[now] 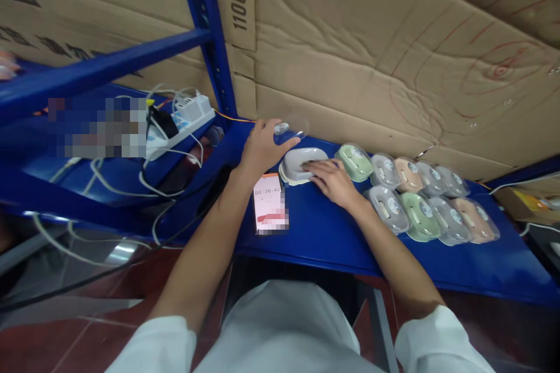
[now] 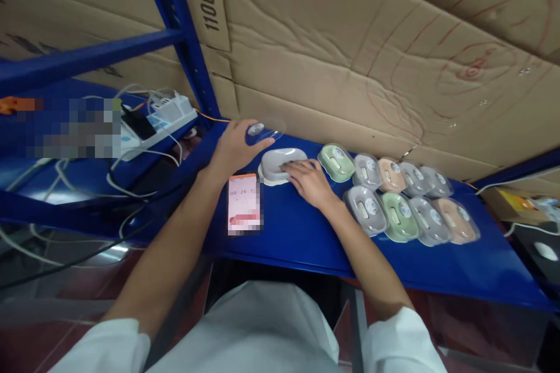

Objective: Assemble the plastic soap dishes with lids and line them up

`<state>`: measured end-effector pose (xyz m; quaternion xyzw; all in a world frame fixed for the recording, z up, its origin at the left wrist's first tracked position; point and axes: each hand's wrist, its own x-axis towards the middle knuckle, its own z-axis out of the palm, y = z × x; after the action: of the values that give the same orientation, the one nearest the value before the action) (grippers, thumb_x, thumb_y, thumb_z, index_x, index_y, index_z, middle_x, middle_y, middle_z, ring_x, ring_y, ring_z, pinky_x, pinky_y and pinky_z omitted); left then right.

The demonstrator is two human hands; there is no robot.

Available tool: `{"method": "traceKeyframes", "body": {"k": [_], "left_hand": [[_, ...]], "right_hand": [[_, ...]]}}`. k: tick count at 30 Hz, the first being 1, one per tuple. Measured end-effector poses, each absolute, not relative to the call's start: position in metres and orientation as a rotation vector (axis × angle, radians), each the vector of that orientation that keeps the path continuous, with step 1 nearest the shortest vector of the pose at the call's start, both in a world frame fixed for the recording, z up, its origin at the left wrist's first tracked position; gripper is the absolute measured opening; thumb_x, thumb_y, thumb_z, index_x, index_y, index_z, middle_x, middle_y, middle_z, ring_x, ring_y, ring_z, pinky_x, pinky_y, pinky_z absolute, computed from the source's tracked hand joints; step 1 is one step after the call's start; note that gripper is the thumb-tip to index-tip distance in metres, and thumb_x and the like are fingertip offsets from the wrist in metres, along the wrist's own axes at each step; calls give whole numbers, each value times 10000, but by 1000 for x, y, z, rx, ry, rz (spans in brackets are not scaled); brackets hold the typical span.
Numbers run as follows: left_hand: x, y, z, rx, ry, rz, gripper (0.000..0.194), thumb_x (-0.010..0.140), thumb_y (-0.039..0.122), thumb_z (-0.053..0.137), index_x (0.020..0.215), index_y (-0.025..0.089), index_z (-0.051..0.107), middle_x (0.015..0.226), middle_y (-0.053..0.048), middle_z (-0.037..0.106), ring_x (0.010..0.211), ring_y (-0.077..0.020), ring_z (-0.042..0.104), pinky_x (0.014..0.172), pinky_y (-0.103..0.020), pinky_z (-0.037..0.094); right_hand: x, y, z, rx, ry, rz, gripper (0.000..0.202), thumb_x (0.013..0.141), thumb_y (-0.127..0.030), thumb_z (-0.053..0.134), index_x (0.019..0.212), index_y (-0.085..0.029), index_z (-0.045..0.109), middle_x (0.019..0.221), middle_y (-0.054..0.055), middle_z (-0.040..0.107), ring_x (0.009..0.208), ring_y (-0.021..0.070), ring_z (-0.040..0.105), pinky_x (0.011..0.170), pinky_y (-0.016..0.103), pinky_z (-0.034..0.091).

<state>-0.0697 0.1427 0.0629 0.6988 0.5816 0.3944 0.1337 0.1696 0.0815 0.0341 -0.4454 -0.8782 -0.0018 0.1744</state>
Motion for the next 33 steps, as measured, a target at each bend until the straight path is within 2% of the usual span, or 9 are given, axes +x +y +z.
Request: {"method": "traceKeyframes", "body": {"k": [5,9,12,14,18,21,24,29,33], "left_hand": [[-62,142,51,2103,1640,1079,592,912,533,787,1388,220,628,1405,-130,637,1334,-320,619,1126,-452,497],[-53,139,46,2193,1570,1016,599,926,536,769,1410,217,616,1405,-131,620,1319,-322,621,1132,-445,484],[-46,135,46,2282,1510,898,626,952,545,734,1457,209,579,1442,-144,586,1346,-326,590,1157,-451,462],[-42,132,45,2335,1485,814,636,951,540,734,1475,220,568,1467,-145,568,1361,-333,575,1166,-459,454],[-36,128,41,2437,1393,701,629,908,525,779,1435,225,613,1463,-143,577,1335,-350,594,1151,-472,465],[-34,127,35,2495,1334,642,657,904,551,769,1457,239,599,1525,-147,546,1376,-368,576,1159,-493,461],[-36,132,30,2523,1267,602,688,932,555,732,1526,271,535,1642,-134,479,1513,-350,478,1232,-481,401],[-42,140,26,2524,1159,503,734,938,500,738,1588,273,484,1741,-124,385,1640,-316,303,1313,-488,281],[-46,139,26,2486,1179,468,769,965,453,716,1646,255,420,1808,-150,181,1671,-352,191,1315,-505,270]], "right_hand": [[159,83,12,-1236,-2558,16,383,1111,-275,486,1470,-245,616,1514,107,658,1401,260,596,1213,511,318],[162,76,8,-1362,-2459,-46,389,1110,-306,480,1462,-237,630,1448,125,700,1347,296,619,1142,515,386],[171,76,12,-1382,-2239,6,363,1106,-426,496,1311,-233,725,1313,110,764,1253,286,669,1105,472,454],[180,78,16,-1407,-2045,1,426,1127,-457,411,1217,-218,753,1237,120,778,1204,277,686,1093,457,486],[195,84,16,-1448,-1832,-46,555,1147,-455,247,1429,-157,621,1380,189,696,1310,280,640,1122,484,511],[197,88,6,-1450,-1905,62,571,1136,-490,286,1546,-176,529,1576,187,565,1491,282,520,1239,525,431],[196,88,-3,-1465,-2043,188,590,1132,-489,293,1605,-183,469,1656,195,480,1560,286,448,1285,545,376],[204,90,-9,-1391,-2163,264,835,1013,-569,624,1693,-213,295,1750,208,303,1630,326,316,1300,573,342],[210,97,-15,-1366,-2141,287,820,997,-475,678,1683,-217,310,1708,207,392,1605,319,372,1298,577,347]]}}
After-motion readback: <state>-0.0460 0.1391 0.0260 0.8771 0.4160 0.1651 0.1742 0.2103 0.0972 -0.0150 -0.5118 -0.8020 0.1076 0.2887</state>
